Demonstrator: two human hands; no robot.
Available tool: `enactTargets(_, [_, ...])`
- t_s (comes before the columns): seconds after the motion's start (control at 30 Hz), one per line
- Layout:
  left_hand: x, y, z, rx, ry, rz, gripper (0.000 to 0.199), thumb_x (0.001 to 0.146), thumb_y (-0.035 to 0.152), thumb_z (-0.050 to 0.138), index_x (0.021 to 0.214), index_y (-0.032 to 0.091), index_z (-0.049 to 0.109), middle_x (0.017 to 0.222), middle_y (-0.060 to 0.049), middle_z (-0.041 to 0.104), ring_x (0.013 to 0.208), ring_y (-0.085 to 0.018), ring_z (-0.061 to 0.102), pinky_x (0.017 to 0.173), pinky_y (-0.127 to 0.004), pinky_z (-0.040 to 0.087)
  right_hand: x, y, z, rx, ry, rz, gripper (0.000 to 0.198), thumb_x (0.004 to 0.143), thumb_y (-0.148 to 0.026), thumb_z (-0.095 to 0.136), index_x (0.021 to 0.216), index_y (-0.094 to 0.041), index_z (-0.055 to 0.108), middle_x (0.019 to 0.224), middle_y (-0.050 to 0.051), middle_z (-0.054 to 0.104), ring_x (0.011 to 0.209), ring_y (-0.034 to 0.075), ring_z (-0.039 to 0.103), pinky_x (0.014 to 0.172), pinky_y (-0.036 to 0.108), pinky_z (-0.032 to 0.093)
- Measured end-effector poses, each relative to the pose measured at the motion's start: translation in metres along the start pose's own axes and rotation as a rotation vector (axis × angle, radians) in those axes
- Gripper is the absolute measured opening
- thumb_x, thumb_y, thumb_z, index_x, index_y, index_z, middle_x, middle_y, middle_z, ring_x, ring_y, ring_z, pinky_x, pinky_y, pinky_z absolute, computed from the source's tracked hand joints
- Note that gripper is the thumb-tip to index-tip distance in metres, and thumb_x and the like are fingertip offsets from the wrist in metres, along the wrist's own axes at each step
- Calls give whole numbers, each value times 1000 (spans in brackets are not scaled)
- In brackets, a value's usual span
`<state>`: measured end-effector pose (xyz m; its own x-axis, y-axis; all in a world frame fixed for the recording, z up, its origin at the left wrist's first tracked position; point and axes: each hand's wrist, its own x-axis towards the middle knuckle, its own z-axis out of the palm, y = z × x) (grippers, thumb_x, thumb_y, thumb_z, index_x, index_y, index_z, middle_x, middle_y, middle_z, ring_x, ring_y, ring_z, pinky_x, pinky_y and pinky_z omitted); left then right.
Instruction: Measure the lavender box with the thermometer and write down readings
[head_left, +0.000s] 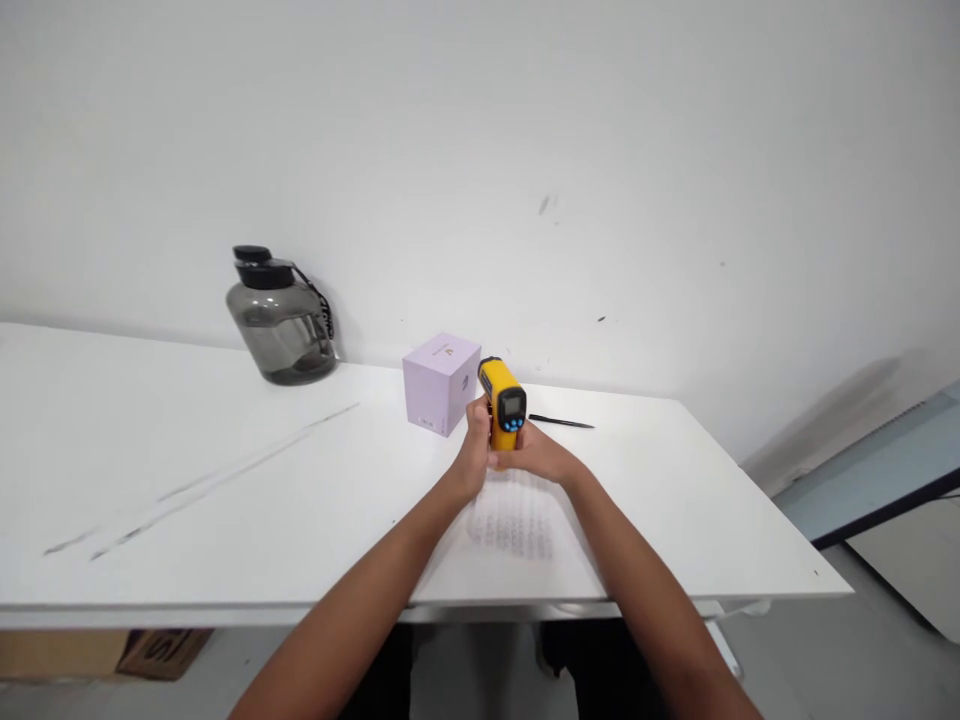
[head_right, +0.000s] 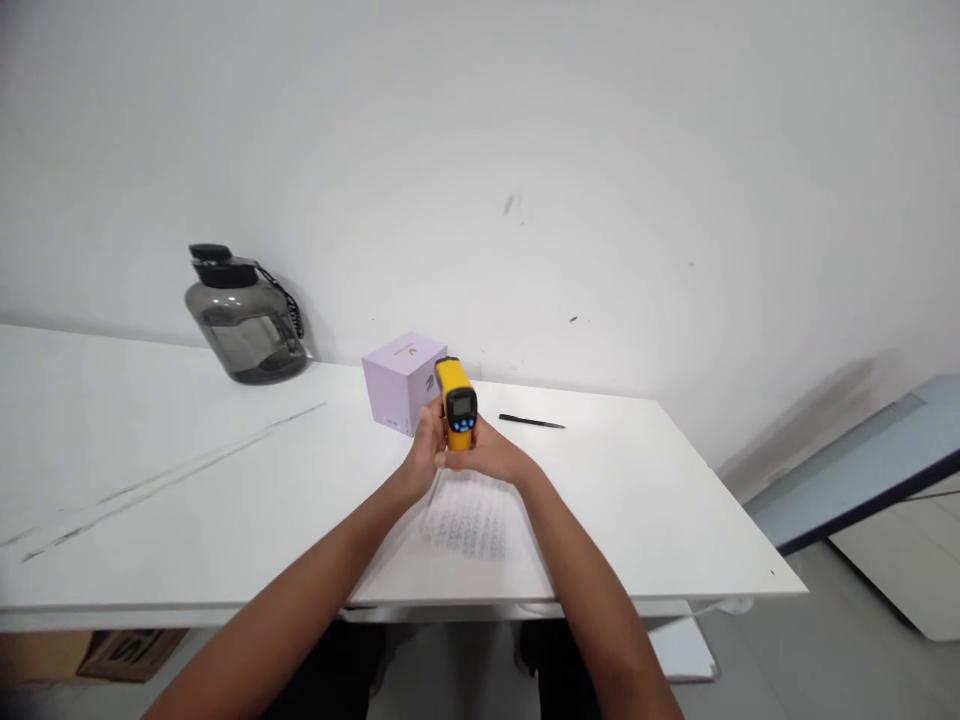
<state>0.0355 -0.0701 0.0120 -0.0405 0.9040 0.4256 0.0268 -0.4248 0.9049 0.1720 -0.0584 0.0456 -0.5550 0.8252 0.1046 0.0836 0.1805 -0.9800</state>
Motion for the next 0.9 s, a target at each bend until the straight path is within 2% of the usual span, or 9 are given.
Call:
enactTargets(0.1, [2,0,-11,338,-31,244,87,87,83,10,119,23,64,126,-16,52,127,-31,46,114,-53,35,2,10,16,124,216,-36,42,63,-37,86,91,-21,60,84,-2,62,80,16,60,76,31,50])
enactTargets(0.2, [13,-8,-25,603,141,408,85,89,81,17,127,20,62,130,-20,50,132,-36,42,117,-60,24,-3,19,22,217,382,-8,35,69,-36,77,92,-22,55,74,-5,60,64,13,58,65,29,49])
enactTargets(0.27, [22,-16,-34,674,356,325,74,91,72,38,139,17,50,138,-22,45,139,-37,36,118,-60,23,-5,23,24,281,465,4,35,72,-37,73,96,-23,51,65,-8,56,52,11,52,56,27,46])
enactTargets(0.3, [27,-21,-38,693,446,252,79,87,67,53,146,16,41,145,-24,40,143,-38,32,118,-60,22,-5,25,24,298,488,0,37,72,-39,72,97,-23,50,62,-9,54,49,11,50,53,26,45])
enactTargets(0.4, [40,-33,-49,693,549,-38,116,66,54,79,153,11,17,157,-30,26,150,-44,22,119,-64,18,-3,28,23,316,502,-16,40,73,-45,74,97,-22,51,58,-10,53,46,10,48,49,25,43])
enactTargets(0.47, [45,-37,-54,660,519,-259,120,59,51,84,151,9,18,152,-33,34,146,-47,31,118,-65,23,-2,30,23,325,481,-10,44,73,-48,76,99,-22,52,57,-9,53,45,10,48,49,25,42])
enactTargets(0.53, [47,-38,-58,648,497,-356,111,58,54,84,145,14,28,146,-29,45,140,-46,43,115,-64,29,-2,32,24,332,453,-7,46,72,-48,77,101,-21,53,56,-9,54,45,10,48,49,25,43])
enactTargets(0.7, [43,-38,-58,547,433,-385,84,60,67,79,125,25,43,133,-18,59,124,-38,60,105,-56,44,-3,31,25,337,381,0,44,71,-45,80,99,-21,55,55,-9,54,45,10,49,49,25,43])
enactTargets(0.9, [42,-50,-55,237,247,-274,69,67,54,81,121,21,52,123,-14,65,111,-28,66,94,-44,53,-2,31,25,360,339,2,43,70,-41,80,98,-21,56,54,-9,55,43,10,49,47,25,43])
